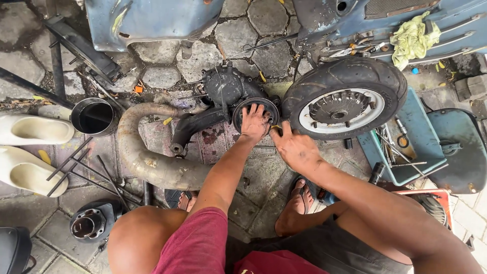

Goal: The person uses a screwdriver to loosen and remove screws from a motorcycle brake assembly. They then use a wrench to further adjust the components. The person removes a circular metal part from the assembly and places it aside.

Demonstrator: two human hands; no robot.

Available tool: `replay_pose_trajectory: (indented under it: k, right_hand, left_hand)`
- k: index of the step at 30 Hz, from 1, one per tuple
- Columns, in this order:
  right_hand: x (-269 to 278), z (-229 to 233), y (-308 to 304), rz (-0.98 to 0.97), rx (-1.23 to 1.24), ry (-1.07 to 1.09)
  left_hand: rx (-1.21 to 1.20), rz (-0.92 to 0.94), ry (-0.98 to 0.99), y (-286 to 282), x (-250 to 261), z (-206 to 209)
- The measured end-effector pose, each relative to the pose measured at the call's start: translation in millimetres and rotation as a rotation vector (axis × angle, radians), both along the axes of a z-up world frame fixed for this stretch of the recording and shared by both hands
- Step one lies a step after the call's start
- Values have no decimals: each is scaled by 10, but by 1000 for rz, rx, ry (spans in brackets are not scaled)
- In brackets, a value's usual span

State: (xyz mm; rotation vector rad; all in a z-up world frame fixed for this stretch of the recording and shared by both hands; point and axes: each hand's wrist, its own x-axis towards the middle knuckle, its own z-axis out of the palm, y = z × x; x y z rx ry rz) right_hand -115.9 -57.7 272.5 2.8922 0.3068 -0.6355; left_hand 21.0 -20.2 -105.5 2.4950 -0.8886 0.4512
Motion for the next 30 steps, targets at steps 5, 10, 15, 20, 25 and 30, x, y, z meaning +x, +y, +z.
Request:
replay_pose_trajectory:
  k: [5,10,15,20,25,30]
  right_hand:
    - [85,-110,-253,90,-88,-119]
    - [51,-123,-503,55,21,-271]
    - [59,-365,-616,49,149,-381]
    - [50,-331,-532,113,154,-482]
    - [47,-475,-606,102,116,-383]
    - [-15,-438,-484,119,73,-301]
  left_hand:
    - [84,1,1,10,-17,119]
    - [90,-9,43,22,103,-60]
    - [-41,-35,164,288,18,224]
    - [-118,-26,146,152,125,-187]
    - [-164,-43,102,303,46,109]
    - [-199,1,58,279,-63,451]
